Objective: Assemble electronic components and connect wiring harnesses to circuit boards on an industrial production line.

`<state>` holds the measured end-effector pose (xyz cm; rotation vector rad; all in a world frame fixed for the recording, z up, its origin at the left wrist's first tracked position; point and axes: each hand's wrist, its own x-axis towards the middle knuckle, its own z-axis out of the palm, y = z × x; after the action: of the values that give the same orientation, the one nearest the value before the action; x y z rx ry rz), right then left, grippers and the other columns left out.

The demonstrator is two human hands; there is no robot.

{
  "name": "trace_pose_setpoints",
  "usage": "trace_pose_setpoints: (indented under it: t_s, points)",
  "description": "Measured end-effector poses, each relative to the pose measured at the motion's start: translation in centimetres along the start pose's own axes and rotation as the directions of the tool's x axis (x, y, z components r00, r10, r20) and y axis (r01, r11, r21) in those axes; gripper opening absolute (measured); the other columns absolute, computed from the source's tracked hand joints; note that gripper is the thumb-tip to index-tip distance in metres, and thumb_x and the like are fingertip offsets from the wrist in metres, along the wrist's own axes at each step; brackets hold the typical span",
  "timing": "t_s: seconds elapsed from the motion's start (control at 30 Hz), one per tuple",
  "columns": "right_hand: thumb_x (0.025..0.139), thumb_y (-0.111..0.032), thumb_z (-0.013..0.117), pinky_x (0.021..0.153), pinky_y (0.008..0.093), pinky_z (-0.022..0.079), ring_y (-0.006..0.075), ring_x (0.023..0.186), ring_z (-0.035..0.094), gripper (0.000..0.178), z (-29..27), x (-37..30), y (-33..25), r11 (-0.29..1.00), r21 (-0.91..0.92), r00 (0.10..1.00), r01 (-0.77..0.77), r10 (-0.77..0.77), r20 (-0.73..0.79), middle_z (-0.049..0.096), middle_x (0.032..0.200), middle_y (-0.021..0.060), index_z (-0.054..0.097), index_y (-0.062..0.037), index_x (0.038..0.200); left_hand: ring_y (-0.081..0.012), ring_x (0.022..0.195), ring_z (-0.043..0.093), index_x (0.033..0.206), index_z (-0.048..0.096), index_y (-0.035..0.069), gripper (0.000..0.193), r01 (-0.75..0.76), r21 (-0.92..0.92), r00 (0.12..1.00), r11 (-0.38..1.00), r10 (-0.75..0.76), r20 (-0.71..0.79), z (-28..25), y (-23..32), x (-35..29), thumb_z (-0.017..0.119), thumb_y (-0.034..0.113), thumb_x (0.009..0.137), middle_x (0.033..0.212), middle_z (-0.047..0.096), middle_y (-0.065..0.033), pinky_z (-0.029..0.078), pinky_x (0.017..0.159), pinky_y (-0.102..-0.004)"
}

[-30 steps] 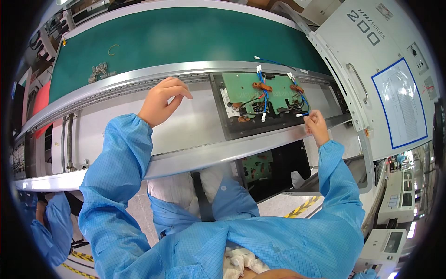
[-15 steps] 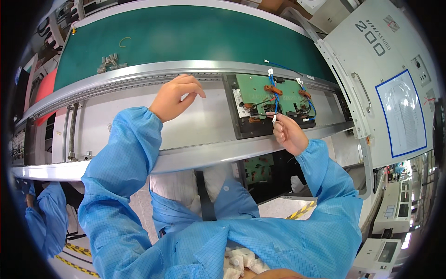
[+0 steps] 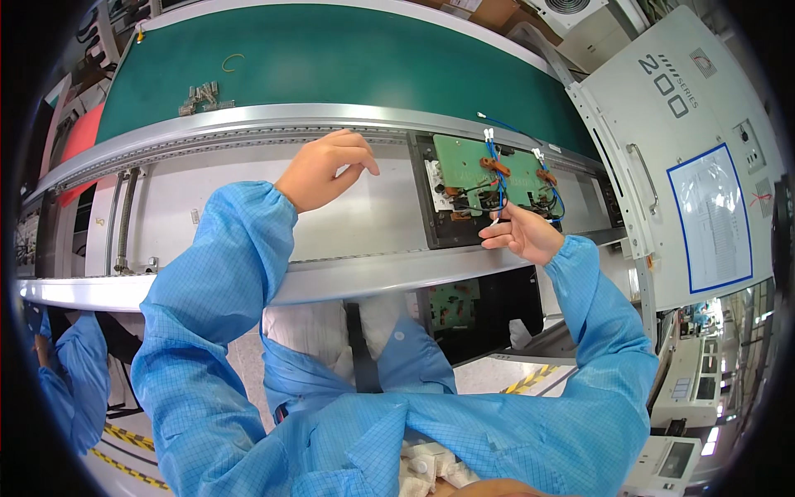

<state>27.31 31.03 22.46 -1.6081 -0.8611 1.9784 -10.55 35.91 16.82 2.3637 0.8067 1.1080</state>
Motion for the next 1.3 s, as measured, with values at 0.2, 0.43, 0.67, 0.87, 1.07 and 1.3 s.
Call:
trace_pose_setpoints:
  t_s: [0.2,0.43,0.67,0.87,1.07,1.3]
  points:
    - [0.102,-0.045,0.036,0.049,0.0151,0.047,0.0228,0.091,0.068,0.039,-0.7,0.9,0.4,1.0,-0.009,1.0,0.023,-0.024,-0.01,0.066,0.104,0.0207,0.053,-0.0126,0.089,-0.025,0.09,0.059,0.087,0.067,0.006,0.02,-0.021,-0.008,1.0,1.0,0.021,-0.022,0.5,-0.1,0.2,0.056,-0.009,0.08,0.091,0.063,-0.006,0.049,0.074,-0.0347]
    - [0.097,-0.046,0.05,0.051,0.016,0.038,0.0102,0.072,0.06,0.038,-1.6,1.6,1.3,0.974,-0.069,0.974,0.216,-0.22,-0.057,0.069,0.094,0.0135,0.053,-0.0157,0.076,-0.0246,0.089,0.058,0.088,0.067,0.006,0.019,-0.036,-0.002,0.999,0.999,0.035,-0.016,0.4,0.0,0.2,0.056,-0.009,0.081,0.091,0.062,-0.0055,0.049,0.073,-0.0348]
    - [0.096,-0.044,0.054,0.046,0.0174,0.036,0.0114,0.07,0.057,0.034,-0.7,1.5,2.1,0.959,-0.057,0.955,0.278,-0.282,-0.094,0.066,0.085,0.0081,0.053,-0.0134,0.082,-0.0246,0.092,0.058,0.089,0.066,0.01,0.016,-0.007,0.0,1.0,1.0,0.007,0.006,0.2,-0.1,0.2,0.055,-0.001,0.084,0.091,0.061,-0.0042,0.049,0.078,-0.0364]
    - [0.099,-0.031,0.052,0.052,0.0186,0.046,0.0107,0.069,0.061,0.023,0.8,0.2,3.1,0.96,-0.125,0.962,0.252,-0.262,-0.071,0.063,0.085,0.0065,0.052,-0.0097,0.108,-0.0242,0.092,0.058,0.089,0.066,0.01,0.016,0.008,0.003,1.0,1.0,-0.008,0.003,0.3,-0.2,-0.1,0.055,0.0,0.084,0.091,0.061,-0.0035,0.049,0.078,-0.0365]
    - [0.098,-0.023,0.053,0.055,0.0218,0.051,0.0111,0.065,0.062,0.026,1.5,-1.5,3.5,0.947,-0.161,0.948,0.277,-0.296,-0.114,0.063,0.086,0.0077,0.044,-0.0094,0.119,-0.0243,0.092,0.058,0.089,0.066,0.01,0.016,0.016,0.027,1.0,0.999,-0.017,0.015,0.1,0.1,0.2,0.055,0.0,0.084,0.09,0.061,-0.0035,0.049,0.077,-0.0365]
    - [0.091,-0.005,0.05,0.066,0.0269,0.048,0.0155,0.069,0.056,0.011,1.2,-2.9,7.1,0.813,-0.275,0.823,0.513,-0.557,-0.109,0.056,0.081,0.0056,0.045,-0.0077,0.101,-0.0243,0.092,0.058,0.089,0.066,0.01,0.017,-0.01,-0.003,1.0,1.0,0.01,0.003,0.4,-0.1,0.2,0.054,-0.001,0.084,0.09,0.061,-0.0037,0.049,0.077,-0.0372]
